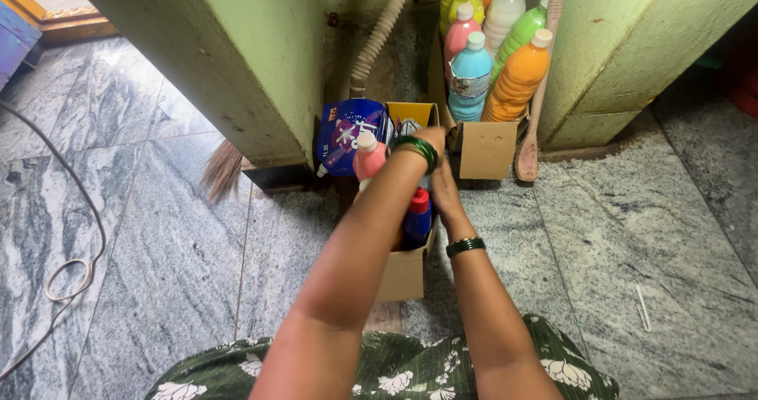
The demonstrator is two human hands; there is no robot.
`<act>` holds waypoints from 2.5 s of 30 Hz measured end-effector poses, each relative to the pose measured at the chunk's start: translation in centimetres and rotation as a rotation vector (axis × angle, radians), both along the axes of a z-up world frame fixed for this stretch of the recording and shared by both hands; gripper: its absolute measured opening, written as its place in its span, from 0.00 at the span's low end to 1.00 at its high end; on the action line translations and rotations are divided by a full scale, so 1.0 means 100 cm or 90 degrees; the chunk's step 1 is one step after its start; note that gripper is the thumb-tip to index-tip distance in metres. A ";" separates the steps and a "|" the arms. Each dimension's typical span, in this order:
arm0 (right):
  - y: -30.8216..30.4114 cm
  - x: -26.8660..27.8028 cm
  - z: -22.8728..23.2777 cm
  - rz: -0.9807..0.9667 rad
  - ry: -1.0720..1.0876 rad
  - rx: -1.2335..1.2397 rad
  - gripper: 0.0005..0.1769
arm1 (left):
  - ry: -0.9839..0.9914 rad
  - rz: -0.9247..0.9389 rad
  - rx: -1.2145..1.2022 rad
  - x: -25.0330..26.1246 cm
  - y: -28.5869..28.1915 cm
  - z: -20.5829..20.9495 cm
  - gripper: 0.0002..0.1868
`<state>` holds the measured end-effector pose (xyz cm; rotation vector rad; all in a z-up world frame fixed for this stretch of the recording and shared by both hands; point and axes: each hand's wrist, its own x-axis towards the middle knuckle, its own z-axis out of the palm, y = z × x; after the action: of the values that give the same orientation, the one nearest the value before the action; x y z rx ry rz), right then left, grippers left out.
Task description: The person organizes cleaning supplies in a cardboard box, placing bottles of detergent and a packet of detergent powder inside. They adjust the items to fit neatly and then place a wooden stick into the box.
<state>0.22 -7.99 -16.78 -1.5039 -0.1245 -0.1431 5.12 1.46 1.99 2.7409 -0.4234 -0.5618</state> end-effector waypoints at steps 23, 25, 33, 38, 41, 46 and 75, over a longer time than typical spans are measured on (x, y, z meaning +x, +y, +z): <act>0.031 -0.122 0.123 -0.014 -0.121 -0.179 0.32 | -0.395 0.055 -0.440 -0.157 0.120 -0.009 0.62; 0.032 -0.126 0.117 -0.038 -0.103 -0.196 0.33 | -0.266 0.140 -0.391 -0.168 0.116 -0.017 0.68; 0.040 -0.143 0.086 -0.166 -0.182 -0.281 0.40 | -0.300 0.161 -0.362 -0.203 0.136 -0.082 0.80; 0.053 -0.158 0.079 -0.210 -0.120 -0.213 0.46 | -0.239 0.178 -0.403 -0.219 0.148 -0.122 0.84; 0.060 -0.163 0.075 -0.209 -0.076 -0.185 0.48 | -0.165 0.190 -0.413 -0.226 0.141 -0.134 0.83; 0.071 -0.173 0.068 -0.238 -0.082 -0.216 0.48 | -0.189 0.234 -0.431 -0.231 0.141 -0.140 0.76; 0.055 -0.175 0.076 -0.046 0.055 -0.214 0.64 | -0.188 0.210 -0.355 -0.207 0.142 -0.192 0.59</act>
<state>-17.24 -2.50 -9.16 -1.8476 -0.0249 -0.1177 -15.57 15.62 -17.24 2.2756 -0.1514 0.0490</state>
